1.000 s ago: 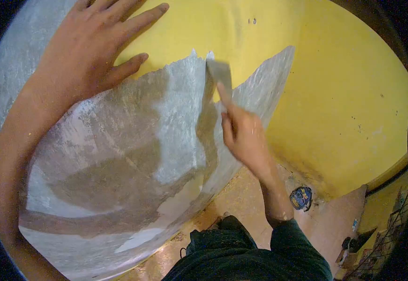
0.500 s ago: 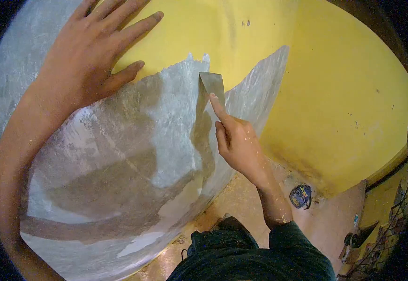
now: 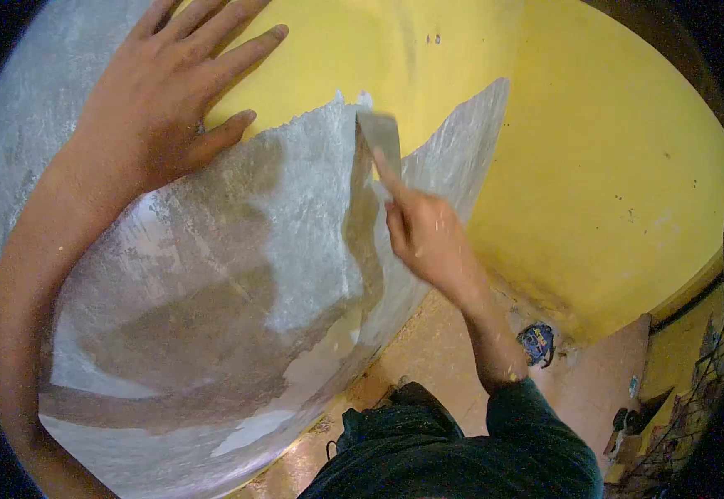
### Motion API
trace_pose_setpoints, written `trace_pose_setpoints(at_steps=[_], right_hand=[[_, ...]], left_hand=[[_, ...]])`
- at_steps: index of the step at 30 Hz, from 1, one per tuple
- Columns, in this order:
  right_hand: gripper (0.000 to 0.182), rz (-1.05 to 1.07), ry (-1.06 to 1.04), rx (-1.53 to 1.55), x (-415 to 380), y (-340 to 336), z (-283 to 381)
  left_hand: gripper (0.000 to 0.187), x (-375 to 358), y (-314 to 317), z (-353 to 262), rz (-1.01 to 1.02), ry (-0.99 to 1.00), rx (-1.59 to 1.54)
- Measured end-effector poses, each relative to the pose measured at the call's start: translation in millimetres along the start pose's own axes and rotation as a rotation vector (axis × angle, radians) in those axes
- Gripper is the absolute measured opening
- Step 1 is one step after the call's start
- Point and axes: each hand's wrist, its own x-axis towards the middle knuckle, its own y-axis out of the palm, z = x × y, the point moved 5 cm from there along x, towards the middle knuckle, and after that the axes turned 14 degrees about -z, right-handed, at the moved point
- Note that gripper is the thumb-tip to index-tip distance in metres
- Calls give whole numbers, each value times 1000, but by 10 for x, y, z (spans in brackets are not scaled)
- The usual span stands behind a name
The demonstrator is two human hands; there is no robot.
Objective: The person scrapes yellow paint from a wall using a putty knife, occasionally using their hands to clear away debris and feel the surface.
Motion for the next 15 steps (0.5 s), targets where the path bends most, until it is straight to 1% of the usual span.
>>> trace_pose_setpoints(at_steps=[1,2,4,8,10,13,14,15], right_hand=[[69,50,16,37,-58,6,17],[69,54,9,35,-11,18,1],[69,-28,40,41,105,5,-9],[68,-28,25,-7,127,-38,50],[67,23,49,60,24,-18,75],[67,53,101,33,278,-81,47],[67,54,109,31,190,-44,27],[67,38,64,45,70,-2,17]], left_hand=[[72,-10,-11,-15,-75,-4,4],[72,-12,5,-45,-74,-13,4],[72,25,10,-99,-86,-76,66],[73,6,0,-78,-100,-74,30],[73,1,13,-58,-90,-16,10],[74,-8,-77,-60,-101,16,-35],[74,-4,-33,-89,-101,22,-41],[73,0,27,-107,-124,-12,19]])
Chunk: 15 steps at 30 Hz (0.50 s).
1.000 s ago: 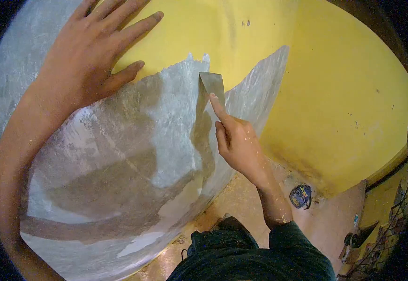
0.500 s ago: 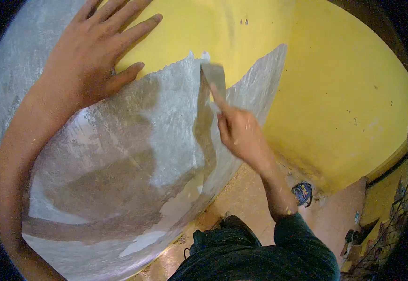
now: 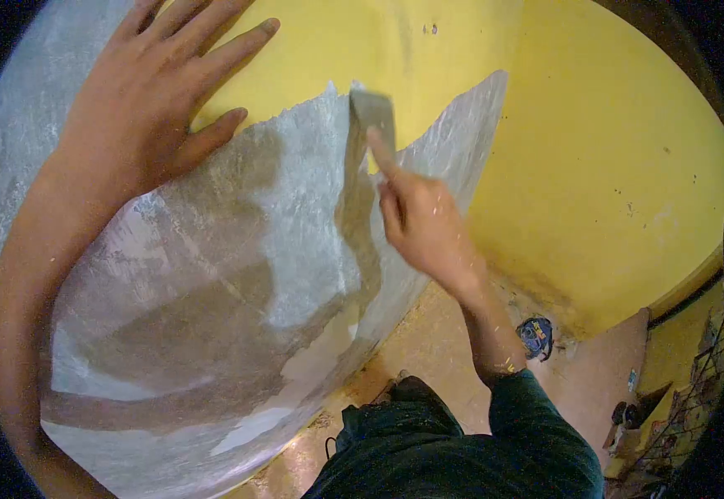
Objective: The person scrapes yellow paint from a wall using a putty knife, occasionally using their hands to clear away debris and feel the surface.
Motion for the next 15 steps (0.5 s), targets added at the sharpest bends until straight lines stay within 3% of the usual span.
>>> trace_pose_setpoints(at_steps=[2,5,7,10,15], right_hand=[[68,-8,-53,7,-35,-7,17],[70,-49,-29,14,39,-19,32],[70,-62,-74,-15,149,20,57],[69,-17,-54,56,-98,49,122],[69,-65,-35,-8,152,-2,80]], left_hand=[[73,-12,21,41,-22,-42,60],[73,-26,-34,14,-32,51,-66],[72,11,-3,-35,4,-62,76],[73,-13,48,9,-42,-40,22],[73,-9,28,-49,-44,-42,30]])
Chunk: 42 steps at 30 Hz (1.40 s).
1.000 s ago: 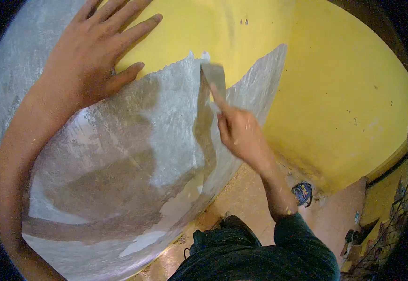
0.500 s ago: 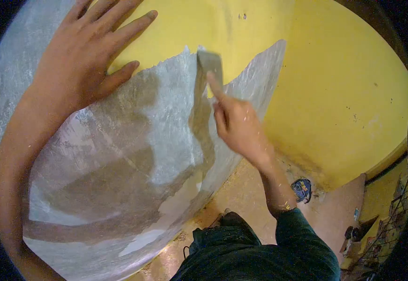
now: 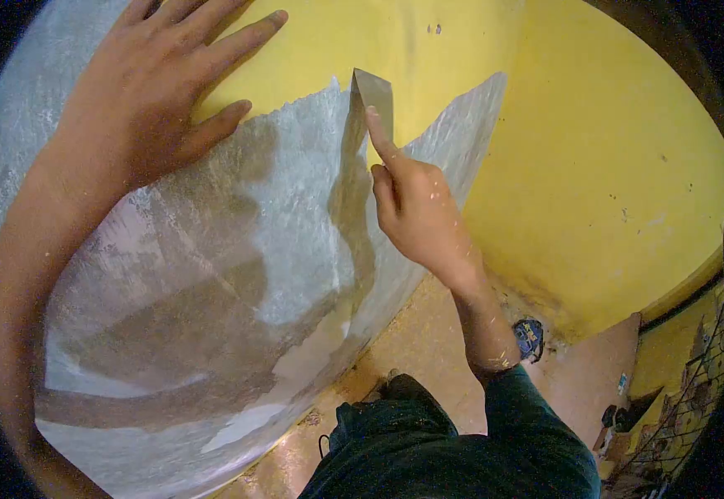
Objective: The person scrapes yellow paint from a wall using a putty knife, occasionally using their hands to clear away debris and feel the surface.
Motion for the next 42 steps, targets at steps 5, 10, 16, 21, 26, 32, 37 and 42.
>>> trace_pose_setpoints(at_steps=[5,10,16,21,26,32,37,42], right_hand=[[69,43,16,49,-326,55,-89],[69,14,59,-66,-173,30,-141],[68,-76,51,57,-75,111,-207],[70,-64,12,54,-181,83,-80],[72,-30,-11,0,-55,2,-46],[75,19,16,67,-198,56,-5],[76,43,19,17,-204,47,-3],[73,-8,-4,-29,61,13,47]], left_hand=[[74,11,-66,57,63,15,-82],[75,7,-38,-7,85,-10,47],[75,54,-128,-67,107,-58,0],[75,7,-73,0,56,-7,-1],[74,-162,430,142,-842,248,-163],[86,-22,-58,35,-28,-35,-130],[86,0,-79,37,-14,-46,-140],[87,-10,-74,29,-21,-45,-146]])
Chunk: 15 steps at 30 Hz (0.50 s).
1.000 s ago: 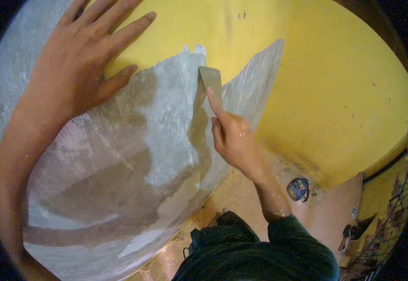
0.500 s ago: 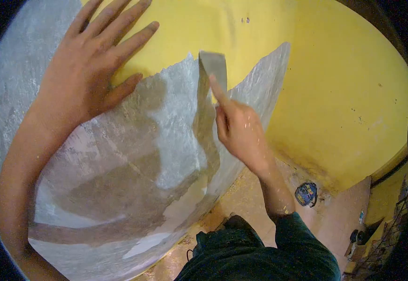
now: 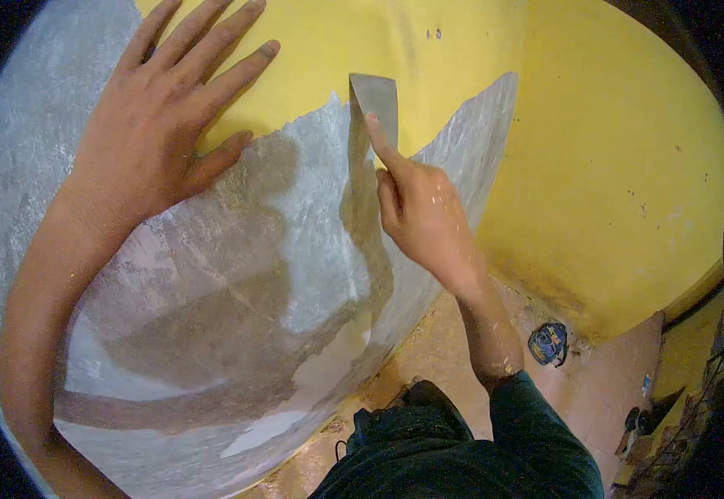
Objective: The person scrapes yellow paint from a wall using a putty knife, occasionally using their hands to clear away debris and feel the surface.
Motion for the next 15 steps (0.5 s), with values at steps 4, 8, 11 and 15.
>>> trace_pose_setpoints(at_steps=[4,8,11,15], right_hand=[[69,28,-3,40,-282,-10,39],[67,43,57,32,-159,-46,-17],[67,34,-19,42,-202,-90,-14],[68,105,31,50,-139,-42,-3]], left_hand=[[87,7,-18,14,12,2,9],[86,0,-4,-1,-20,5,-9],[86,4,-19,20,5,-3,-3],[74,6,12,-23,85,81,83]])
